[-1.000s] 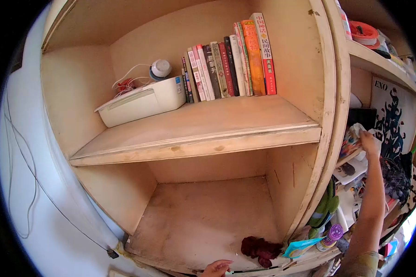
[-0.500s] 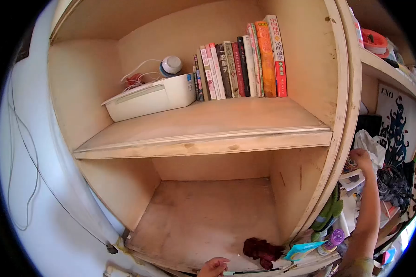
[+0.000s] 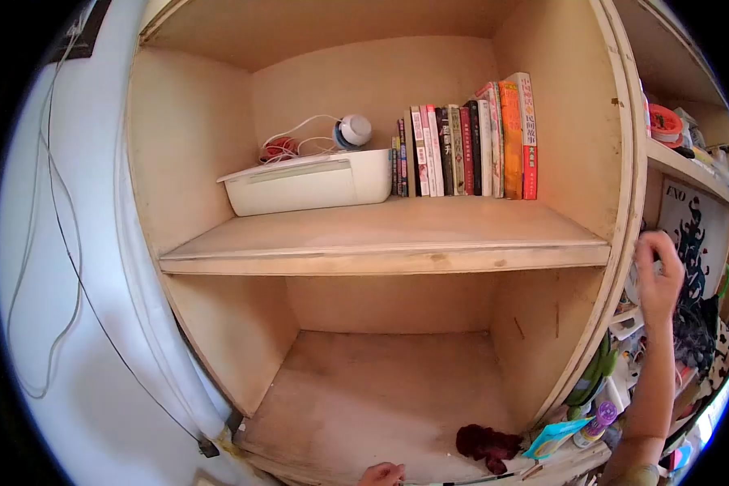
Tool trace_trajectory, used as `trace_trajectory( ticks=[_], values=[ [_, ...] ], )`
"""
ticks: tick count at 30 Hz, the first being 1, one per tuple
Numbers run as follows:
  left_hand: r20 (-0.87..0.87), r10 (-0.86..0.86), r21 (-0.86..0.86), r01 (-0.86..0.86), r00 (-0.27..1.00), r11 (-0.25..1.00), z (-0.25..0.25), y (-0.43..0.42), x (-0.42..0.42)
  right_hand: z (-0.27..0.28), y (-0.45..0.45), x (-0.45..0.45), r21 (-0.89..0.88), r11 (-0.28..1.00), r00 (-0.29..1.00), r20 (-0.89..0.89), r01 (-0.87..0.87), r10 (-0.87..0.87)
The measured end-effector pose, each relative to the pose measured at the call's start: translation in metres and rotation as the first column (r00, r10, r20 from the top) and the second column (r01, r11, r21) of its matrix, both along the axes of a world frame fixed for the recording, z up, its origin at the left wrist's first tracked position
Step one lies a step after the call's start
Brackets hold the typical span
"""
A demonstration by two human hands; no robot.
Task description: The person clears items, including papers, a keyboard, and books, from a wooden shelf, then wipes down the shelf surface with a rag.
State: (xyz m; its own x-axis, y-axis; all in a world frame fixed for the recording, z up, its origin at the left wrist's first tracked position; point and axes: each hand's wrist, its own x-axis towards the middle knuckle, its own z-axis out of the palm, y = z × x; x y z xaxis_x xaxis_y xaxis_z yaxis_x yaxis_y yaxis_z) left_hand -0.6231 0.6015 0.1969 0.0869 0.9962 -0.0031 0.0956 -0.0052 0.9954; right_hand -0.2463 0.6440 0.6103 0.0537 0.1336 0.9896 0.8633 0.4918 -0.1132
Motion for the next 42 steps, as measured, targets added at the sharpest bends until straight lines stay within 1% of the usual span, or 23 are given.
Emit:
trace_trajectory(
  ticks=[1, 3, 4, 6, 7, 9, 11, 13, 15, 21, 22, 23, 24, 26, 28, 29, 31, 32, 34, 35, 37, 41, 42],
  values=[
    [-0.002, -0.008, -0.007, 0.008, 1.000, 1.000, -0.026, 0.007, -0.004, 0.011, -0.004, -0.030, -0.002, 0.999, 0.991, 0.123, 0.052, -0.051],
    [-0.157, 0.009, 0.268, 0.034, 0.988, 0.963, -0.077, 0.016, -0.010, 0.019, 0.000, -0.070, -0.061, 0.998, 0.970, 0.242, 0.011, 0.004],
    [-0.185, 0.030, 0.169, 0.002, 0.982, 0.986, -0.077, 0.013, -0.012, 0.020, 0.004, -0.083, -0.118, 0.993, 0.956, 0.292, 0.018, 0.017],
    [-0.007, -0.094, -0.018, 0.094, 0.996, 0.995, 0.020, -0.010, -0.009, 0.016, 0.010, -0.087, -0.321, 0.947, 0.899, 0.416, 0.002, 0.139],
    [0.081, -0.130, -0.112, 0.139, 0.988, 0.984, 0.068, -0.021, -0.007, 0.014, 0.005, -0.090, -0.366, 0.930, 0.910, 0.399, 0.044, 0.114],
    [0.072, -0.181, -0.237, 0.193, 0.981, 0.952, 0.055, -0.020, -0.013, 0.014, -0.012, -0.092, -0.424, 0.899, 0.982, 0.096, -0.106, 0.161],
    [0.048, -0.240, -0.362, 0.240, 0.970, 0.901, 0.050, -0.022, -0.018, 0.013, -0.028, -0.075, -0.248, 0.968, 0.976, 0.216, 0.039, 0.016],
    [0.043, -0.268, -0.342, 0.266, 0.963, 0.901, 0.056, -0.021, -0.014, 0.006, -0.048, -0.050, -0.318, 0.946, 0.987, 0.161, 0.054, -0.002],
    [0.054, -0.322, -0.361, 0.319, 0.945, 0.876, 0.060, -0.021, -0.007, -0.005, -0.071, -0.037, -0.343, 0.939, 0.999, -0.038, -0.034, 0.022],
    [0.017, -0.462, -0.259, 0.450, 0.887, 0.855, 0.065, -0.019, 0.034, -0.066, -0.152, 0.032, -0.362, 0.922, 0.954, -0.202, 0.139, -0.223],
    [0.019, -0.501, -0.276, 0.486, 0.865, 0.829, 0.066, -0.019, 0.041, -0.082, -0.169, 0.040, -0.436, 0.873, 0.930, -0.175, 0.221, -0.323],
    [0.021, -0.536, -0.297, 0.517, 0.844, 0.803, 0.065, -0.020, 0.050, -0.100, -0.187, 0.045, -0.519, 0.839, 0.909, -0.252, 0.162, -0.331],
    [0.041, -0.596, -0.193, 0.592, 0.802, 0.783, 0.060, -0.019, 0.059, -0.120, -0.203, 0.049, -0.568, 0.815, 0.853, -0.364, 0.115, -0.374],
    [-0.029, -0.599, -0.145, 0.589, 0.801, 0.795, 0.059, -0.015, 0.079, -0.172, -0.233, 0.059, -0.622, 0.783, 0.729, -0.521, 0.032, -0.444],
    [-0.081, -0.551, -0.023, 0.551, 0.831, 0.834, 0.047, 0.001, 0.098, -0.229, -0.272, 0.070, -0.693, 0.721, 0.672, -0.543, -0.021, -0.503],
    [-0.225, -0.506, 0.100, 0.536, 0.833, 0.838, 0.053, 0.008, 0.112, -0.255, -0.294, 0.071, -0.743, 0.668, 0.674, -0.516, -0.045, -0.528],
    [-0.450, -0.406, 0.280, 0.557, 0.795, 0.782, 0.059, 0.030, 0.135, -0.316, -0.331, 0.064, -0.656, 0.710, 0.483, -0.723, -0.257, -0.493],
    [-0.630, -0.287, 0.445, 0.638, 0.722, 0.628, 0.069, 0.039, 0.148, -0.333, -0.345, 0.052, -0.641, 0.707, 0.417, -0.754, -0.299, -0.508],
    [-0.851, -0.106, 0.351, 0.706, 0.515, 0.615, 0.066, 0.053, 0.167, -0.354, -0.371, 0.030, -0.613, 0.685, 0.273, -0.790, -0.394, -0.549],
    [-0.857, -0.098, 0.347, 0.706, 0.507, 0.617, 0.065, 0.056, 0.174, -0.361, -0.382, 0.022, -0.595, 0.668, 0.198, -0.794, -0.446, -0.575],
    [-0.974, 0.026, 0.176, 0.675, 0.227, 0.717, 0.053, 0.065, 0.186, -0.371, -0.402, 0.013, -0.561, 0.678, 0.157, -0.812, -0.476, -0.562],
    [-0.985, -0.036, 0.075, 0.605, 0.169, 0.792, 0.039, 0.084, 0.194, -0.377, -0.430, 0.007, -0.548, 0.698, 0.118, -0.817, -0.460, -0.564],
    [-0.965, -0.038, 0.132, 0.603, 0.261, 0.787, 0.030, 0.091, 0.192, -0.379, -0.437, 0.006, -0.551, 0.710, 0.112, -0.818, -0.439, -0.565]
  ],
)
